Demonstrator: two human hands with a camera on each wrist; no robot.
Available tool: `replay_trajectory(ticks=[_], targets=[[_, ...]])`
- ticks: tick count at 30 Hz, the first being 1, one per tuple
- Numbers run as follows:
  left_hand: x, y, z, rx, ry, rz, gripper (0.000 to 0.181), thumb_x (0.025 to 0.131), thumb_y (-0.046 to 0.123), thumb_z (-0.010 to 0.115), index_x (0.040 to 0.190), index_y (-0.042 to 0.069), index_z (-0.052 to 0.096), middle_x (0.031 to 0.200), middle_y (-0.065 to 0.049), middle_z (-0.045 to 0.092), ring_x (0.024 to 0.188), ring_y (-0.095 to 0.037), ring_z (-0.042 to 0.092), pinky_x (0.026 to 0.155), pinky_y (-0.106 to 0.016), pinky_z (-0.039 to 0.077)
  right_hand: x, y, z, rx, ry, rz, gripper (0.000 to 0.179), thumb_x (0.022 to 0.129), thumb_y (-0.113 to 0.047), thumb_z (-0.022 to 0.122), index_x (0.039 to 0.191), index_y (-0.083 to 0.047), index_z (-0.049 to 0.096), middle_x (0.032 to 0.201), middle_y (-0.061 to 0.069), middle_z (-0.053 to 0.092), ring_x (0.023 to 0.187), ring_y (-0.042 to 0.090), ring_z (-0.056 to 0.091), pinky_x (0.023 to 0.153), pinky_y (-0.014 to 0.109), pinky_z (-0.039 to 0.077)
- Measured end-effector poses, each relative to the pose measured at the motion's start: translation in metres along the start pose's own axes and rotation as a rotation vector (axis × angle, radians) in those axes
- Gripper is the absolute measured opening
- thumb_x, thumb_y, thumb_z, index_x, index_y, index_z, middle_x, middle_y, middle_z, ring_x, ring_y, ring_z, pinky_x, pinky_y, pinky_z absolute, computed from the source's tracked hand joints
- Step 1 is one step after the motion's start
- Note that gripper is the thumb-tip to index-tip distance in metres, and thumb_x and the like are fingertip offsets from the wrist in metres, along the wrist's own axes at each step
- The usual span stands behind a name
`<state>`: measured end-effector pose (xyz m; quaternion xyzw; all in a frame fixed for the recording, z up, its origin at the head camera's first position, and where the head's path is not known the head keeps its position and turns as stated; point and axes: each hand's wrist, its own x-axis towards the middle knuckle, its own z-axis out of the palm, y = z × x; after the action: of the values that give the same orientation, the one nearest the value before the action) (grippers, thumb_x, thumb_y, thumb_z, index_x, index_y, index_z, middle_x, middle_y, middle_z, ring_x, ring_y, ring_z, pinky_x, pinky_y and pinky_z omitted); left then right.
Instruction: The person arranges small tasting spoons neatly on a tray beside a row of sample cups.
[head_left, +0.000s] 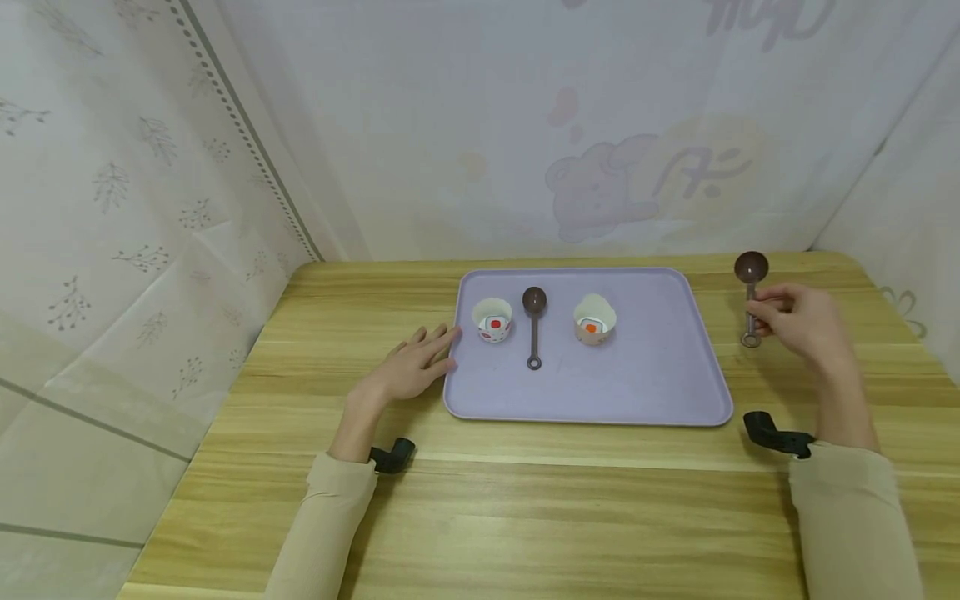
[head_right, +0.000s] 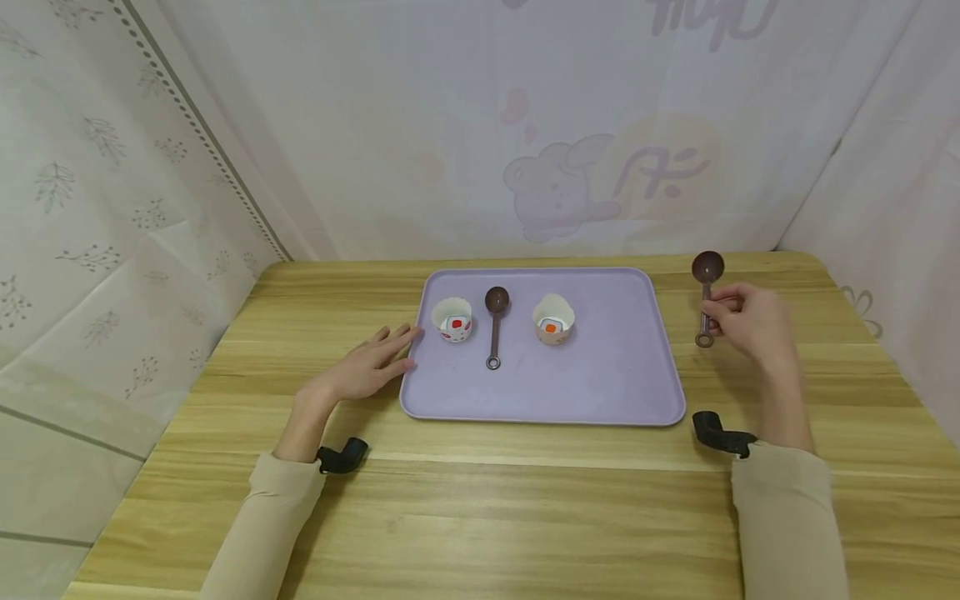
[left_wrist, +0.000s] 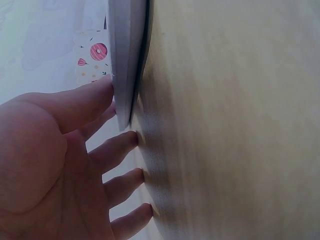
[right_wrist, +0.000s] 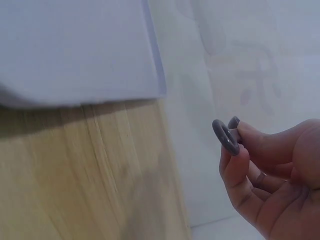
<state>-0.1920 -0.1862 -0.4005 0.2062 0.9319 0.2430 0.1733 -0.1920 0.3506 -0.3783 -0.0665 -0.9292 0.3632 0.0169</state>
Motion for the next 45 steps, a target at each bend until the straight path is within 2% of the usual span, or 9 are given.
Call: replay_trajectory(ticks=[15,23,33,45], targets=[[0.000,-0.002,0.000,-0.002,0.003,-0.003,0.059,0.108,0.030,0.047,0.162,0.014,0.026,0.166,-0.018,0.018,0.151,-0.047,0.005,0.118,-0.066,0.005,-0.001,-0.026,0.016,-0.018,-0.021,-0.060,0.044,0.104,-0.027,0.058,0.124,0.013,0.057,0.103,0.027,0.069,0.066,0.010,0.066,0.058,0.021,0.051],[0.000,-0.002,0.000,-0.003,0.005,0.001,0.059,0.108,0.030,0.047,0.162,0.014,0.026,0.165,-0.018,0.019,0.151,-0.048,0.005,0.119,-0.066,0.005,-0.002,-0.038,0.027,-0.007,-0.007,-0.088,0.037,0.103,-0.021,0.061,0.119,0.012,0.060,0.097,0.023,0.071,0.065,0.009,0.066,0.056,0.022,0.051],[0.001,-0.003,0.001,0.000,0.004,-0.003,0.059,0.109,0.030,0.047,0.162,0.015,0.026,0.166,-0.018,0.018,0.151,-0.047,0.005,0.119,-0.066,0.005,-0.001,-0.043,0.040,0.039,-0.021,-0.113,0.031,0.101,-0.016,0.064,0.114,0.012,0.060,0.092,0.021,0.071,0.062,0.013,0.067,0.056,0.027,0.055],[0.002,-0.004,0.001,0.006,-0.002,-0.001,0.059,0.109,0.031,0.046,0.162,0.015,0.025,0.166,-0.018,0.018,0.151,-0.047,0.005,0.119,-0.066,0.005,0.000,-0.049,0.054,0.060,-0.062,-0.152,0.027,0.098,-0.009,0.068,0.109,0.015,0.061,0.082,0.016,0.072,0.060,0.018,0.069,0.051,0.022,0.050]])
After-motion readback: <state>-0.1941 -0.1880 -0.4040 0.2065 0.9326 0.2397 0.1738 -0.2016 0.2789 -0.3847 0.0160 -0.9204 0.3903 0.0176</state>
